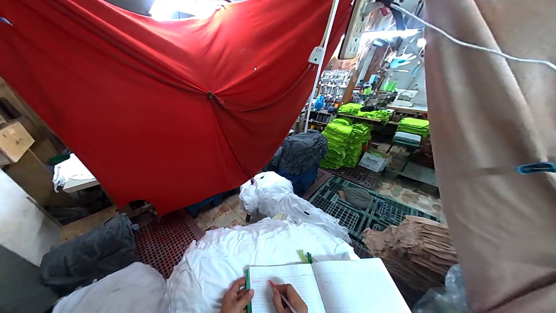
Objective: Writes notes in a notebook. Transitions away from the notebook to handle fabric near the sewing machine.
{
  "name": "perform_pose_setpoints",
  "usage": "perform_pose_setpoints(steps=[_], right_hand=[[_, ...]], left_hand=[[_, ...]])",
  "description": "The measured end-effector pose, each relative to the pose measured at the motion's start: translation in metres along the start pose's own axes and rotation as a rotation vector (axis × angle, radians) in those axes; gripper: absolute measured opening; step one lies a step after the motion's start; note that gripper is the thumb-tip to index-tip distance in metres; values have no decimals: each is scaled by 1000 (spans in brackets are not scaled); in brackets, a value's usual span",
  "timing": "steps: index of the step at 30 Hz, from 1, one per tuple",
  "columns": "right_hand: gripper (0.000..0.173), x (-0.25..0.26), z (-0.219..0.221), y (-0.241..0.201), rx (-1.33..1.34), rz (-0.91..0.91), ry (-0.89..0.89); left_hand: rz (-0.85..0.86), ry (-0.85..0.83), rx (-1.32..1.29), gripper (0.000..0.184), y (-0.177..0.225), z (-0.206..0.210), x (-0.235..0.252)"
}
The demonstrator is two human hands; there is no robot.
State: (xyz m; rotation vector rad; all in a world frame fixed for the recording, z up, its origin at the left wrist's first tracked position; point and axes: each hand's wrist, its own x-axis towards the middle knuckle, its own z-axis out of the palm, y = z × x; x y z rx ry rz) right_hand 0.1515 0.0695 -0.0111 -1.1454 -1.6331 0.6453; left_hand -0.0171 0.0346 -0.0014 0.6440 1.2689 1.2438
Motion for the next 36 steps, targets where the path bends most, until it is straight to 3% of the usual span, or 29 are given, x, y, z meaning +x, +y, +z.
perform_pose_setpoints(steps=[11, 19, 27, 36], right_hand=[[13, 0, 0, 1, -35, -40, 30], [9, 8, -9, 3, 452, 156, 142], [12, -7, 13, -18, 241, -48, -81], [12, -8, 21, -7, 140, -65, -135]], left_hand=[[13, -10, -3, 45, -1, 0, 1], [16, -80, -38, 51, 0, -5, 0], [-6, -95, -33, 54, 3, -7, 1], [-33, -84, -26, 50, 6, -6, 3]])
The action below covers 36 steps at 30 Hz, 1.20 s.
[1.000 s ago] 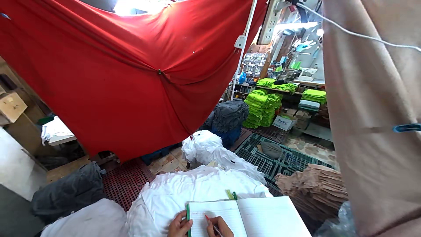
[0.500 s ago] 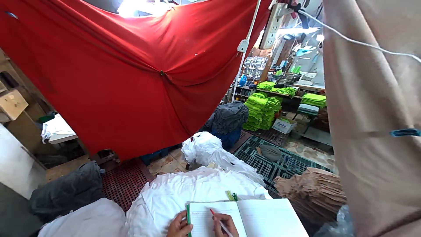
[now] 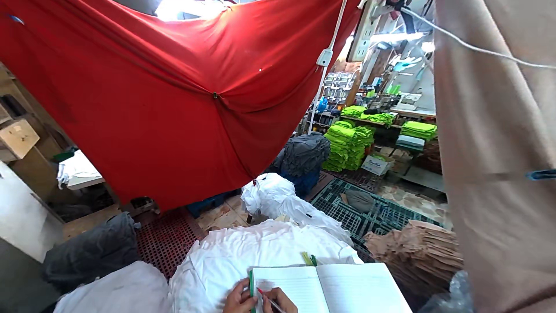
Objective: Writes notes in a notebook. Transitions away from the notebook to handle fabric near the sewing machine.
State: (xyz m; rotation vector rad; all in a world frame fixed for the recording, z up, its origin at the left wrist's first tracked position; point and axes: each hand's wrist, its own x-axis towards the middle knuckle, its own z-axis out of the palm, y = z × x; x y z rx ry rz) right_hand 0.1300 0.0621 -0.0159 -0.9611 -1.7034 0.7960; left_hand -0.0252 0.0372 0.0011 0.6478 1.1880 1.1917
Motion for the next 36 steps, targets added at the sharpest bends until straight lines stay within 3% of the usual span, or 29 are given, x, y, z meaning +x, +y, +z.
perform_pose_setpoints(steps=[6, 10, 17, 22, 29, 36], right_hand=[[13, 1, -1, -4, -83, -11, -26], [13, 1, -2, -1, -71, -4, -9], [12, 2, -2, -5, -61, -34, -17], [13, 0, -1, -1, -78, -15, -6], [12, 1, 0, 0, -69, -14, 4], [9, 3, -14, -2, 135, 61, 121]], left_hand=[[1, 30, 64, 52, 11, 10, -9], [49, -22, 51, 55, -8, -3, 0], [-44, 65, 70, 48, 37, 26, -24], [-23, 26, -14, 51, 5, 5, -4], [-18, 28, 15, 51, 2, 3, 0], [36, -6, 19, 56, -4, -2, 0]])
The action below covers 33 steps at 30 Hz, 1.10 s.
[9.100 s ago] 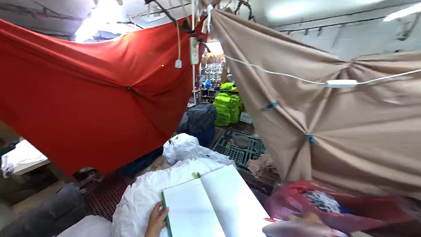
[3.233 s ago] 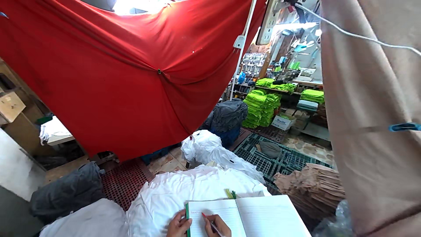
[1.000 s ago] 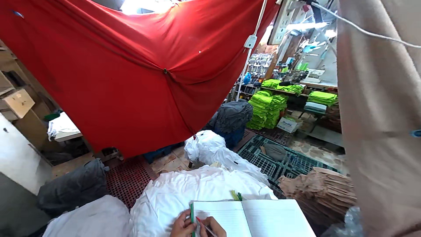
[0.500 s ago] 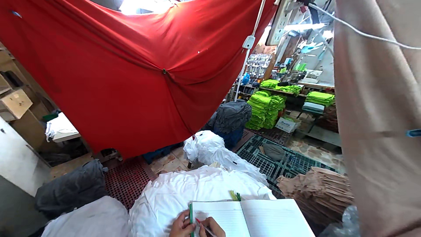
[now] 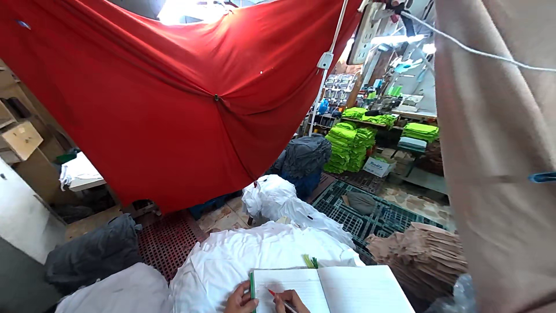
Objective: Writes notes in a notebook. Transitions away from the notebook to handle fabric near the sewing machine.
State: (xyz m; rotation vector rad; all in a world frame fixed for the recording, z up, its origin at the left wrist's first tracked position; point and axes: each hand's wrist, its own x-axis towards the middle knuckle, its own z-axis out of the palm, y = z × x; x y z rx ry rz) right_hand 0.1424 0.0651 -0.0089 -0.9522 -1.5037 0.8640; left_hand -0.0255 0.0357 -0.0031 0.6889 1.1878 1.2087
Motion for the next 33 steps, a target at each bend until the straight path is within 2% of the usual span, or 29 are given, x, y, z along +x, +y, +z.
perform_pose_setpoints(steps=[17, 33], right_hand=[[15, -2, 1, 4, -204, -16, -126], [15, -4, 2, 5, -245, -34, -136]], left_hand=[[21, -9, 28, 55, -2, 0, 0], [32, -16, 10, 55, -4, 0, 0]])
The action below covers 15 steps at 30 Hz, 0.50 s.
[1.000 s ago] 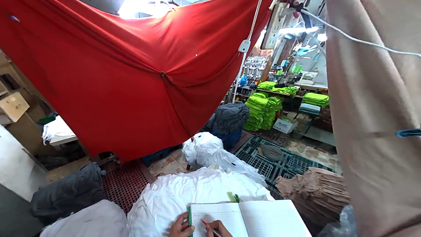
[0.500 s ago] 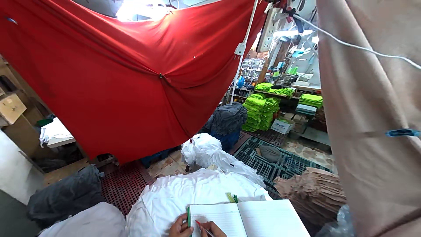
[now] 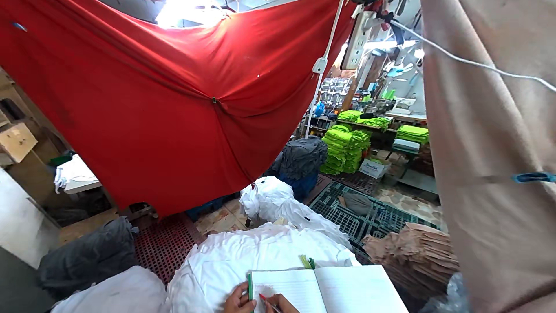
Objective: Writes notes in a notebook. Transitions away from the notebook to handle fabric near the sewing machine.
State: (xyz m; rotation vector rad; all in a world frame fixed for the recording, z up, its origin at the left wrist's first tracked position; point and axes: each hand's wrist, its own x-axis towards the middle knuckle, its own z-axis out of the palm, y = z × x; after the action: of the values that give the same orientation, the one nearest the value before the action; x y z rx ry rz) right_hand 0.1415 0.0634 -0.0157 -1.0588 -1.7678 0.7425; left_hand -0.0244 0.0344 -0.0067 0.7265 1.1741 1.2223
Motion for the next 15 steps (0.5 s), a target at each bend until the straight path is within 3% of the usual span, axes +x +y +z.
perform_pose_setpoints(steps=[15], right_hand=[[17, 0, -1, -1, -11, 28, 42]], left_hand=[[-9, -2, -13, 55, 2, 1, -1]])
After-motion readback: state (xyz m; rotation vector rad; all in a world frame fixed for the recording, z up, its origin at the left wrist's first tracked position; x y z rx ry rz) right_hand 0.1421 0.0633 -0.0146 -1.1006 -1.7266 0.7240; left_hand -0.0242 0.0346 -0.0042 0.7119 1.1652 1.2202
